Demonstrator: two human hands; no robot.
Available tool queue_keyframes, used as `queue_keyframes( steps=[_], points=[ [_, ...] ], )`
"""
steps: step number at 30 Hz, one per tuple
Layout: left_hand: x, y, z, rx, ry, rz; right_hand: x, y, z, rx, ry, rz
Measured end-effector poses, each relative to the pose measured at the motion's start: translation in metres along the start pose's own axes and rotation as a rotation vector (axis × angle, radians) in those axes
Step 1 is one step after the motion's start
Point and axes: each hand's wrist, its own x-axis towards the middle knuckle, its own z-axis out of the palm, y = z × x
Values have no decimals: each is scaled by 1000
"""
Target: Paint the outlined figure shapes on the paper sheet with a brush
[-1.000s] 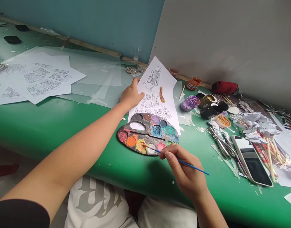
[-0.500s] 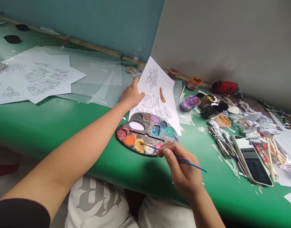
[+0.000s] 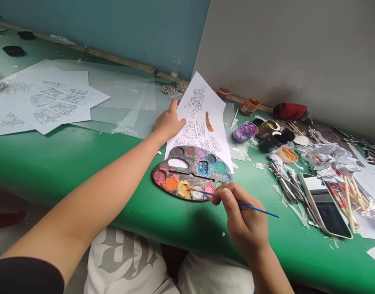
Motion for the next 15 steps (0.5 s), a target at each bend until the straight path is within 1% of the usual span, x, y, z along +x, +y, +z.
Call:
queue_keyframes(
  steps=[1,4,8,12,13,15],
  points=[
    [0,0,0,1,-4,-1,0,0,0,8,6,-11],
    [-1,1,-2,2,-19,-13,0,2,0,36,-61,-25],
    [-1,3,-2,2,-23,-10,-1,2,1,37,9,19],
    [0,2,-2,-2,-15,-10,-2,4,0,103,-48,19],
    [0,1,-2,-4,-12,-9,-3,6,0,138,-20,44],
    [0,0,-1,-4,-12,-5,-6,11,-2,248,108,127]
  ],
)
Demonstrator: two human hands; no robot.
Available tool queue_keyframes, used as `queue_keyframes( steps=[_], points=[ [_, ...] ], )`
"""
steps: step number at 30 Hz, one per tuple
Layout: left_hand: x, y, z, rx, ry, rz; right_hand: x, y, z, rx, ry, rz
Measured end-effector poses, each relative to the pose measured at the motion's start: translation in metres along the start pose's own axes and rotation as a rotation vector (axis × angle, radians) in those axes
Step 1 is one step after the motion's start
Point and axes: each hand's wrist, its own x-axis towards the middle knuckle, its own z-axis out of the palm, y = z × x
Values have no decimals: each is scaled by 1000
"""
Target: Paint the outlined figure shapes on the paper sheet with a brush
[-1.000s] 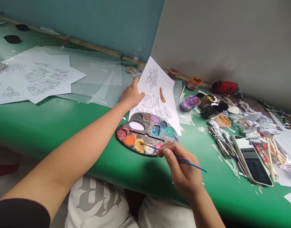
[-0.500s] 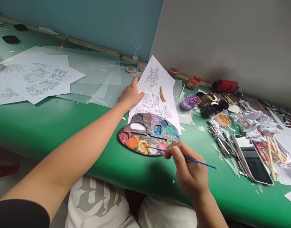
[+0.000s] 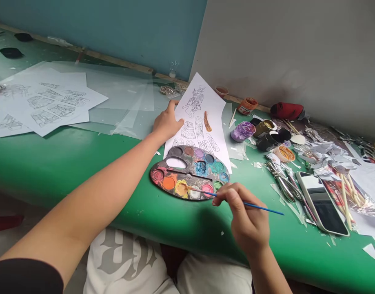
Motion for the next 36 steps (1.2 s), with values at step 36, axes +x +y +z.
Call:
queue_keyframes(
  steps=[36],
  points=[
    [-2,0,-12,-79,56,-42,127,85,-156,-273,724,28]
  ],
)
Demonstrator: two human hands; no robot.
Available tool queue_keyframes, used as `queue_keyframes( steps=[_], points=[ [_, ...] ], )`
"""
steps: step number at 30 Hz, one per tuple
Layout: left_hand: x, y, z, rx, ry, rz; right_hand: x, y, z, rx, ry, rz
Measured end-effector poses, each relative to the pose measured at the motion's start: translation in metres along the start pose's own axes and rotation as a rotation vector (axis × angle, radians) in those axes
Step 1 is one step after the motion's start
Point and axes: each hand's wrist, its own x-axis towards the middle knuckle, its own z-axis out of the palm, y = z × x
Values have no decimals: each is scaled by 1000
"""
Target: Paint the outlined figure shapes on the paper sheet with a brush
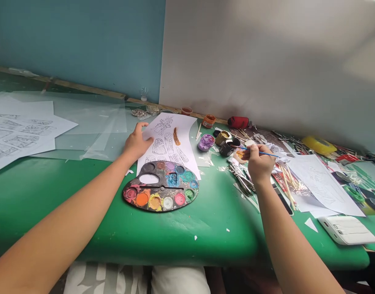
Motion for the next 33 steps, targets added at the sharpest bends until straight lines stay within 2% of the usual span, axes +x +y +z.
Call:
queue_keyframes(
  steps=[7,14,18,24,28,31,33],
  points=[
    [1,0,0,8,-8,-7,2,2,7,-33,-53,34],
    [3,1,1,34,0,-12,-3,-2,-2,49,57,-33],
    [3,2,1,56,11,-12,-3,1,-2,87,49,19],
    [5,-2,2,17,22,-5,-9,-4,6,282,160,164],
    [6,-5,5,27,20,-6,-47,-30,6,420,135,143],
    [6,-6,9,54,18,6,-96,-59,4,526,51,151],
    [6,-6,12,56,23,27,-130,-77,2,573,-71,160]
  ],
)
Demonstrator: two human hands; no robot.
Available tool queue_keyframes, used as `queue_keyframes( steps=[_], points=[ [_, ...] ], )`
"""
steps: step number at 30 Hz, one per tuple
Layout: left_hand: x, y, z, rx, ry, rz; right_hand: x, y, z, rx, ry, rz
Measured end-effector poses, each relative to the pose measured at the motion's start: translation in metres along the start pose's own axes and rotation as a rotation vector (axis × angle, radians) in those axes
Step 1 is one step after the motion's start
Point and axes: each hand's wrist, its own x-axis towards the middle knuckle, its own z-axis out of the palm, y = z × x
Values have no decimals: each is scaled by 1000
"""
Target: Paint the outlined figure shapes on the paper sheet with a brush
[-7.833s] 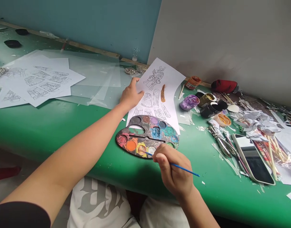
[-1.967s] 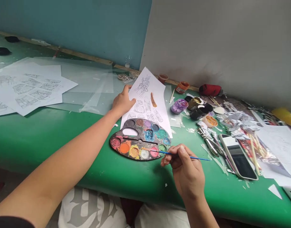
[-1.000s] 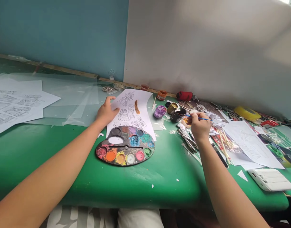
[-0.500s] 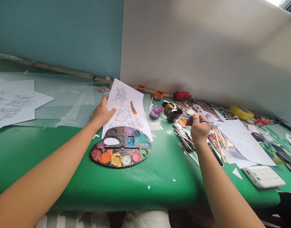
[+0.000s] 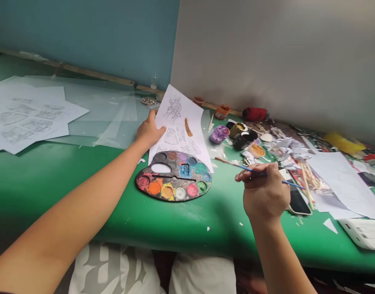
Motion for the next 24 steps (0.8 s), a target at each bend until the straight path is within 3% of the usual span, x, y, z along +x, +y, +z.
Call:
queue_keyframes(
  steps=[2,5,13,21,24],
  points=[
    [0,0,2,3,-6,12,-30,-5,8,-22,-184,59],
    [-2,0,2,3,-18,15,-58,-4,17,-137,-353,61],
    [-3,1,1,-28,-30,13,-68,-1,27,-358,-625,-122],
    [-5,4,-1,-20,-64,0,-73,-2,31,-432,-674,-275],
    [-4,3,-1,-25,-43,7,-72,-4,36,-474,-635,-290]
  ],
)
